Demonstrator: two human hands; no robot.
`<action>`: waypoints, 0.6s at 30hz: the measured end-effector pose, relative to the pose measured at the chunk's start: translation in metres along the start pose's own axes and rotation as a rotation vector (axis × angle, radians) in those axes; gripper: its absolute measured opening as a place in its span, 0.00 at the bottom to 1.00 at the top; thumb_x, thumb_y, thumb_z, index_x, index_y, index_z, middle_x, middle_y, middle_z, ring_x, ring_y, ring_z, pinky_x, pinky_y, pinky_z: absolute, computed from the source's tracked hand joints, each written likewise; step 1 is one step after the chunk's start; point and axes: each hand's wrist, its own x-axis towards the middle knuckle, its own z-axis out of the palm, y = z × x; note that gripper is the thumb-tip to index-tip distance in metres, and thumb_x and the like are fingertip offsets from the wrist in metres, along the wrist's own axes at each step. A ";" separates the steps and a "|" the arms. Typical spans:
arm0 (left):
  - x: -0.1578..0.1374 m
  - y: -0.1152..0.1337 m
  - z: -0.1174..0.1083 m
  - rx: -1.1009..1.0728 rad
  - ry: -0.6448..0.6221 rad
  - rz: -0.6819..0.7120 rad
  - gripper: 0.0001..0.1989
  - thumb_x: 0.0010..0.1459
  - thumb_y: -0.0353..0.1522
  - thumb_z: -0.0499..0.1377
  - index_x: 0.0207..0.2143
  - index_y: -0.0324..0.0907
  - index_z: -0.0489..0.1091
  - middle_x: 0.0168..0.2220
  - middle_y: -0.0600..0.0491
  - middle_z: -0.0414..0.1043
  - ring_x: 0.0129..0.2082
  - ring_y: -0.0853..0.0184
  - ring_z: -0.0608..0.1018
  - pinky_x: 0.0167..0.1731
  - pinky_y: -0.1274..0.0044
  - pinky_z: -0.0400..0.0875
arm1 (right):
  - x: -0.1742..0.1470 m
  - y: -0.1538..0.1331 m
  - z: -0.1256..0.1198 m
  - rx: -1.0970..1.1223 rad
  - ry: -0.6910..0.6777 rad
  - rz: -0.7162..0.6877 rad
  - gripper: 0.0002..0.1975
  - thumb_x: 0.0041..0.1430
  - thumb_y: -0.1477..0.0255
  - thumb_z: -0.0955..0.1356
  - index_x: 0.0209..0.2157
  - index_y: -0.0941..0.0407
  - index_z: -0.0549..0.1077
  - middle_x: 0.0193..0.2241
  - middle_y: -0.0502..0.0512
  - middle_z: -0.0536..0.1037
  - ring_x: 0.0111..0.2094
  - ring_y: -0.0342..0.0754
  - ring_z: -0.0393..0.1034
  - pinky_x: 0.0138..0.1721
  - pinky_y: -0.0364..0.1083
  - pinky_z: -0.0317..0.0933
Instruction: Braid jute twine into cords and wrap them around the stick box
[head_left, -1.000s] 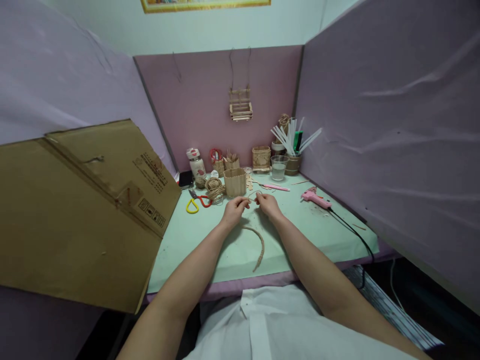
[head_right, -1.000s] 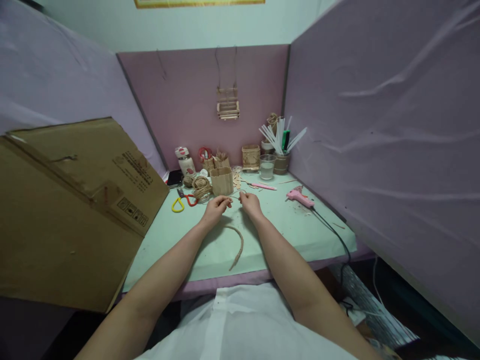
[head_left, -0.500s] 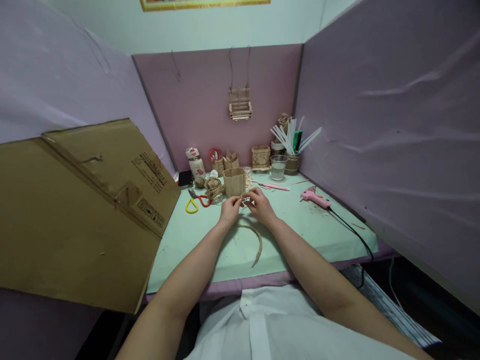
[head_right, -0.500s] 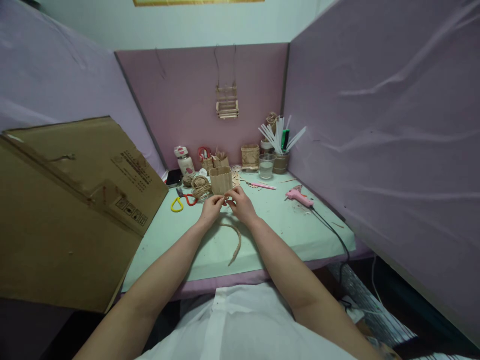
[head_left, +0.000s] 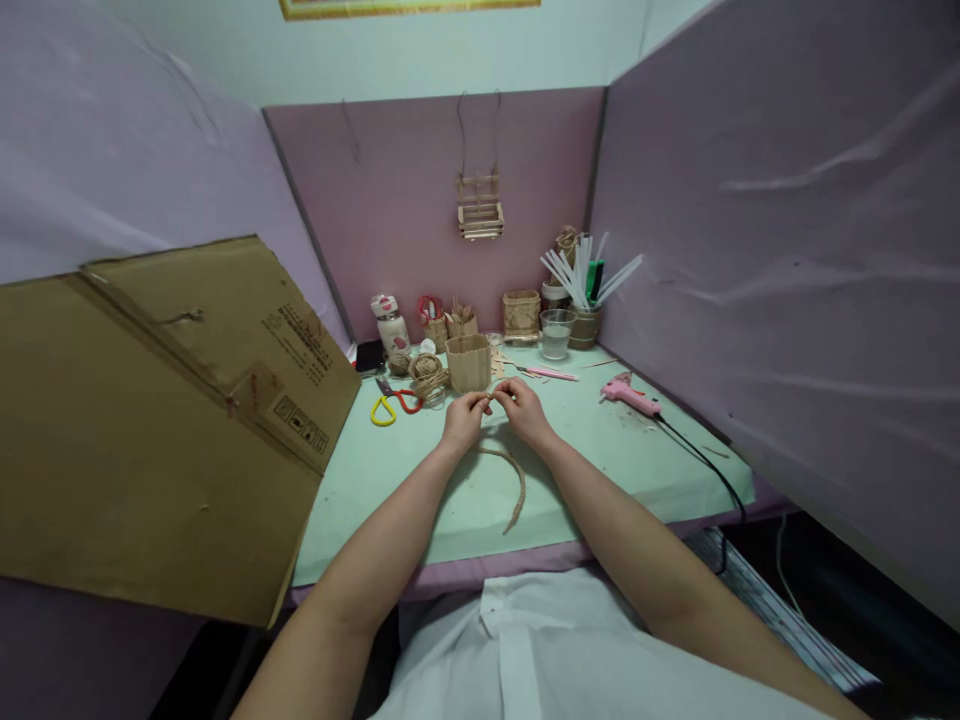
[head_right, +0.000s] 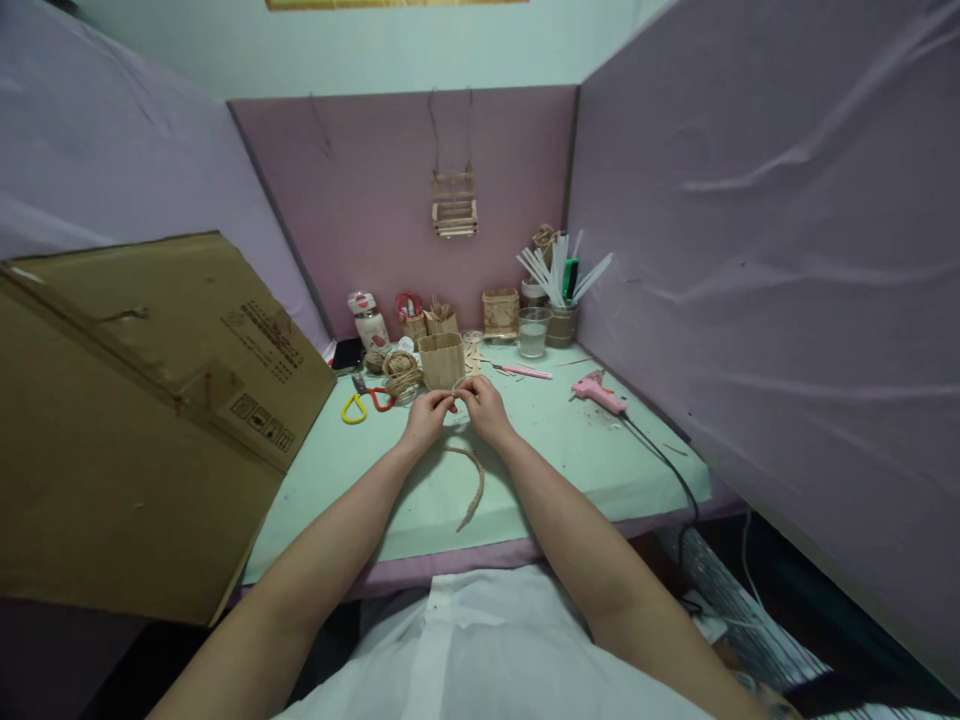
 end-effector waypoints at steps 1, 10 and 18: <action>0.000 -0.001 0.001 -0.001 0.000 0.000 0.11 0.53 0.33 0.53 0.30 0.37 0.74 0.24 0.52 0.72 0.27 0.68 0.72 0.34 0.76 0.65 | 0.000 0.000 0.000 0.022 0.002 0.023 0.06 0.51 0.68 0.64 0.24 0.54 0.68 0.27 0.51 0.69 0.32 0.46 0.63 0.37 0.45 0.57; -0.003 -0.001 0.006 -0.049 -0.051 0.000 0.11 0.53 0.32 0.53 0.33 0.37 0.75 0.24 0.52 0.72 0.29 0.68 0.73 0.35 0.76 0.66 | 0.001 -0.002 0.001 0.247 0.017 0.314 0.07 0.46 0.66 0.65 0.24 0.55 0.68 0.20 0.48 0.68 0.25 0.42 0.60 0.26 0.41 0.53; -0.006 0.001 0.004 -0.026 -0.112 0.016 0.11 0.53 0.32 0.52 0.32 0.39 0.74 0.23 0.54 0.72 0.28 0.68 0.72 0.35 0.76 0.66 | 0.000 -0.006 0.000 0.333 -0.013 0.415 0.09 0.43 0.64 0.67 0.24 0.56 0.68 0.20 0.47 0.69 0.24 0.40 0.61 0.23 0.39 0.52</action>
